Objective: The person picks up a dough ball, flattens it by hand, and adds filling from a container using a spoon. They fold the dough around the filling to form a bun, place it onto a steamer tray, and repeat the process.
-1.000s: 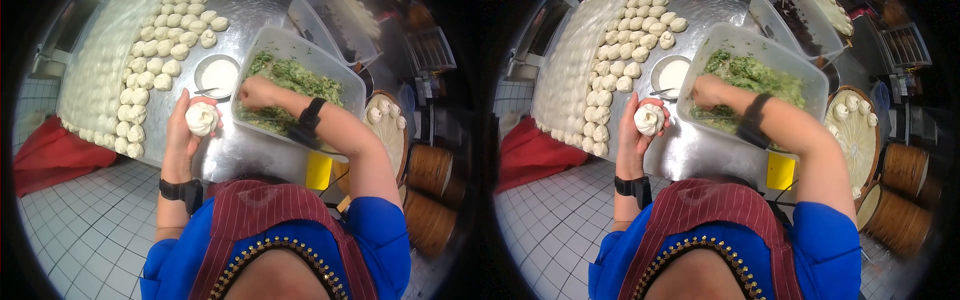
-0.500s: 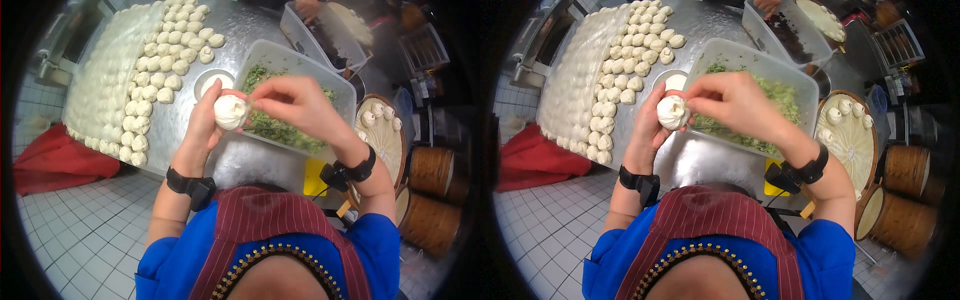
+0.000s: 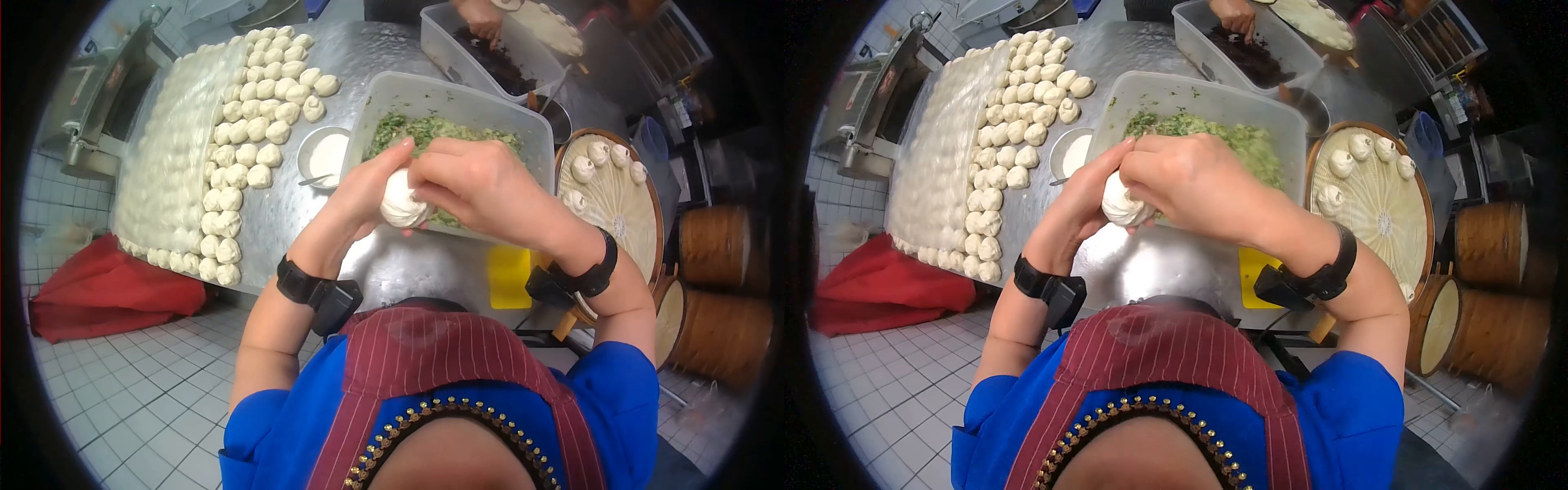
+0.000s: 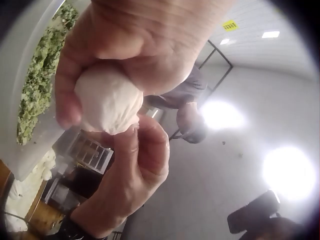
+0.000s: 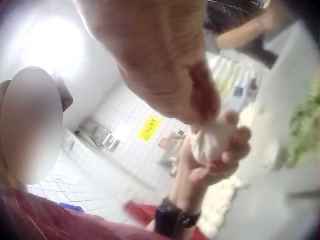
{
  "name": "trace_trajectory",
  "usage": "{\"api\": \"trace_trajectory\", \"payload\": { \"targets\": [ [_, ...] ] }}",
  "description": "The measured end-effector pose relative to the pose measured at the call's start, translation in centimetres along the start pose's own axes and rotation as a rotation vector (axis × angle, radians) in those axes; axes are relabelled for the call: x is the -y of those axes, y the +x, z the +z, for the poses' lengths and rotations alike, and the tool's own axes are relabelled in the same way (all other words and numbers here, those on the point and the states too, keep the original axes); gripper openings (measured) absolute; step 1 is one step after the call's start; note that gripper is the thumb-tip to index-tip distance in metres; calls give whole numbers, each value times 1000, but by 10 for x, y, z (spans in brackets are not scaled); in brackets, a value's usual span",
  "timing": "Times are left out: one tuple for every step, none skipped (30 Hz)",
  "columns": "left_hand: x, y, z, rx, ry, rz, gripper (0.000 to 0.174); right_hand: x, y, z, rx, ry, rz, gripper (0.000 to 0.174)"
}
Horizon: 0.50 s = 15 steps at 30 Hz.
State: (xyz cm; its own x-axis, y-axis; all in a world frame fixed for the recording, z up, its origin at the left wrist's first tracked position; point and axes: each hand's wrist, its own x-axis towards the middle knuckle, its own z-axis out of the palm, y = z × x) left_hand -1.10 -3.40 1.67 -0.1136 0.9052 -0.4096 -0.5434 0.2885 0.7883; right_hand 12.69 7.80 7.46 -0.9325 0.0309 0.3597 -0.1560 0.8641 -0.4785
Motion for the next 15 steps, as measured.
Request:
{"api": "trace_trajectory", "payload": {
  "targets": [
    [1, 4, 3, 35, -54, -46, 49, -3, -4, -3, -10, -2, 1, 10],
    [2, 9, 5, 72, -107, -91, 50, -7, -9, -7, -3, 2, 38, 11],
    [6, 16, 8, 77, -93, -89, 50, -11, -13, -12, 3, 5, 74, 13],
    [12, 25, 10, 148, -187, -57, 52, -14, -17, -18, -11, 0, 73, 13],
    [16, 32, 12, 220, -282, -28, 53, -16, -23, -25, -70, 106, 149, 17],
    [19, 37, 15, 227, -266, -30, 53, -20, -29, -31, -130, 213, 224, 22],
    [21, 42, 20, 217, -356, -34, 52, -30, -40, -33, -126, 256, 277, 35],
    [23, 47, 26, 211, -443, -43, 51, -32, -48, -34, -149, 245, 285, 35],
    [23, 50, 31, 312, -467, -50, 54, -31, -56, -35, -141, 192, 250, 40],
    [23, 54, 40, 341, -447, -72, 54, -32, -64, -37, -135, 134, 225, 45],
    [24, 59, 51, 202, -464, -38, 56, -36, -71, -36, -77, 119, 217, 57],
    [25, 65, 64, 79, -472, -7, 58, -33, -75, -35, -118, 137, 188, 60],
    [26, 71, 74, 143, -432, -10, 60, -37, -82, -32, -152, 70, 159, 62],
    [25, 75, 82, 212, -394, -17, 61, -40, -88, -33, -138, 125, 176, 67],
    [24, 77, 95, 216, -376, -23, 63, -42, -96, -33, -176, 44, 200, 61]
  ]
}}
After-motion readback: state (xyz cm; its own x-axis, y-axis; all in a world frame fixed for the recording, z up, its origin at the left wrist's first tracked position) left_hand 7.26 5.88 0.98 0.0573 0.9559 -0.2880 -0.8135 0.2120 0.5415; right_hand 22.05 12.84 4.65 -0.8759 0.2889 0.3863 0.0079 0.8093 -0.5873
